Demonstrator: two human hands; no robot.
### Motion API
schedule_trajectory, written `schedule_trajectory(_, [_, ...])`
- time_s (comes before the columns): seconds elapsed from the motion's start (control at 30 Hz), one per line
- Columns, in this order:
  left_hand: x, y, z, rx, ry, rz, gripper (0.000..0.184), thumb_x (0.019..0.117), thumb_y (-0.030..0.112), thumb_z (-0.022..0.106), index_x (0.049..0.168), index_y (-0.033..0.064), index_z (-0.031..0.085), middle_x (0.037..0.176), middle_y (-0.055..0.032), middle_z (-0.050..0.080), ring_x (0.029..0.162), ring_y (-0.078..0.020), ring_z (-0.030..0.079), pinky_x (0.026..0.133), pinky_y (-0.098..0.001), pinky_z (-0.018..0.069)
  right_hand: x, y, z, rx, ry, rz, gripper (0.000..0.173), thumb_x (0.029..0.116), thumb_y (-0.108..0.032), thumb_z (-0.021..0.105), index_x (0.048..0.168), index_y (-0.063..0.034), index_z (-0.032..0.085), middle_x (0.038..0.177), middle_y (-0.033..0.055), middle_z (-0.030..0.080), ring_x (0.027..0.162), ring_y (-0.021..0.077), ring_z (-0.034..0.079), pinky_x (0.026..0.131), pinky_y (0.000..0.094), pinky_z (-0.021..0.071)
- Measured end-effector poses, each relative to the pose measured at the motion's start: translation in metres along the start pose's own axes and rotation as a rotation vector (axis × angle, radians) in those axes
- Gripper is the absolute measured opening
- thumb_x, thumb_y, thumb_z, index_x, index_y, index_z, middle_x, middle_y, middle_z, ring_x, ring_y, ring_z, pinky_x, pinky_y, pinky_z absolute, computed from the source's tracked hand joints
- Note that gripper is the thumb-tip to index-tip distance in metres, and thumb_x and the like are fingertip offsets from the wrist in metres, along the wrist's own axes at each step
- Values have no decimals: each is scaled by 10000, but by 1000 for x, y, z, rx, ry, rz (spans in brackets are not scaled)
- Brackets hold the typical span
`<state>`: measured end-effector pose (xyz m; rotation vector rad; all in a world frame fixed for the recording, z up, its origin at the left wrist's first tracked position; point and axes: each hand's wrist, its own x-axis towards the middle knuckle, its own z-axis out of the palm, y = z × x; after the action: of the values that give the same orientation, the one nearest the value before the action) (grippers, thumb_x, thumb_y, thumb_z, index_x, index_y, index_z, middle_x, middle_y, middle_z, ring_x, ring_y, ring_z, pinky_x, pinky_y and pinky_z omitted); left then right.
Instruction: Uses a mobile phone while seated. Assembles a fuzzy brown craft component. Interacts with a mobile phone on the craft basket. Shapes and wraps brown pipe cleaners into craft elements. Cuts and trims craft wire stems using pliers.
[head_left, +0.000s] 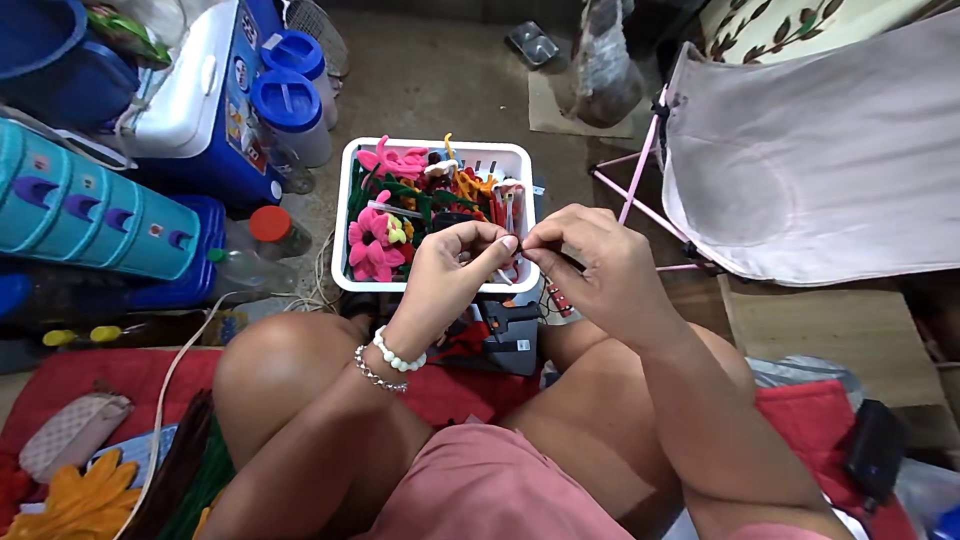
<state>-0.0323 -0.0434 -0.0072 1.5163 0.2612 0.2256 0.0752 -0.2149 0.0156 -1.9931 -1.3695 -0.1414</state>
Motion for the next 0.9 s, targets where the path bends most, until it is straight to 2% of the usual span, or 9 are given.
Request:
schedule_trajectory(0.1, [1, 1, -5, 79, -90, 4, 107, 1014, 131, 637, 1017, 62, 718, 870, -22, 717, 760, -90, 684, 691, -235, 575, 0, 4, -1, -118, -30, -103, 162, 1012, -147, 593, 972, -85, 737, 989, 66, 719, 973, 212, 673, 982, 543, 408])
schedule_trajectory(0.2, [1, 3, -7, 149, -144, 46, 87, 1007, 123, 647, 1013, 72, 717, 878, -2, 724, 775, -70, 691, 710, -224, 584, 0, 7, -1, -160, -9, -157, 151, 983, -83, 601, 928, -99, 741, 955, 54, 723, 1002, 237, 672, 1019, 574, 379])
schedule_trajectory(0.3, [3, 3, -11, 238, -195, 114, 92, 995, 145, 661, 1009, 86, 729, 874, 22, 722, 767, -43, 685, 694, -208, 585, 2, 10, -4, -187, 16, -235, 129, 982, -94, 636, 903, -96, 739, 913, 45, 727, 1008, 235, 684, 1097, 621, 336])
schedule_trajectory(0.47, [3, 2, -12, 290, -288, 189, 99, 976, 122, 678, 1000, 56, 748, 877, 18, 735, 792, -26, 704, 743, -205, 608, 3, 10, -12, -215, -12, -328, 83, 972, -88, 670, 945, -97, 747, 882, 33, 725, 1032, 242, 680, 1133, 668, 266])
schedule_trajectory(0.63, [1, -2, -9, 412, -348, 219, 116, 965, 176, 689, 945, 90, 764, 823, 56, 720, 748, 41, 664, 698, -149, 562, 2, 10, -12, -259, -50, -420, 96, 972, -155, 691, 928, -100, 756, 833, 22, 716, 1037, 240, 667, 1146, 665, 222])
schedule_trajectory(0.77, [0, -2, -8, 455, -405, 173, 99, 954, 147, 699, 957, 79, 771, 862, 40, 738, 793, 52, 668, 753, -144, 554, 1, 11, -10, -327, -90, -444, 130, 963, -193, 704, 869, -107, 732, 841, 31, 706, 1077, 261, 658, 1157, 664, 225])
schedule_trajectory(0.9, [-1, 1, -10, 482, -403, 160, 99, 946, 156, 718, 958, 82, 782, 889, 33, 754, 829, 41, 683, 782, -153, 557, 1, 11, -11, -357, -80, -445, 141, 962, -211, 707, 886, -95, 729, 858, 58, 702, 1088, 285, 651, 1155, 662, 232])
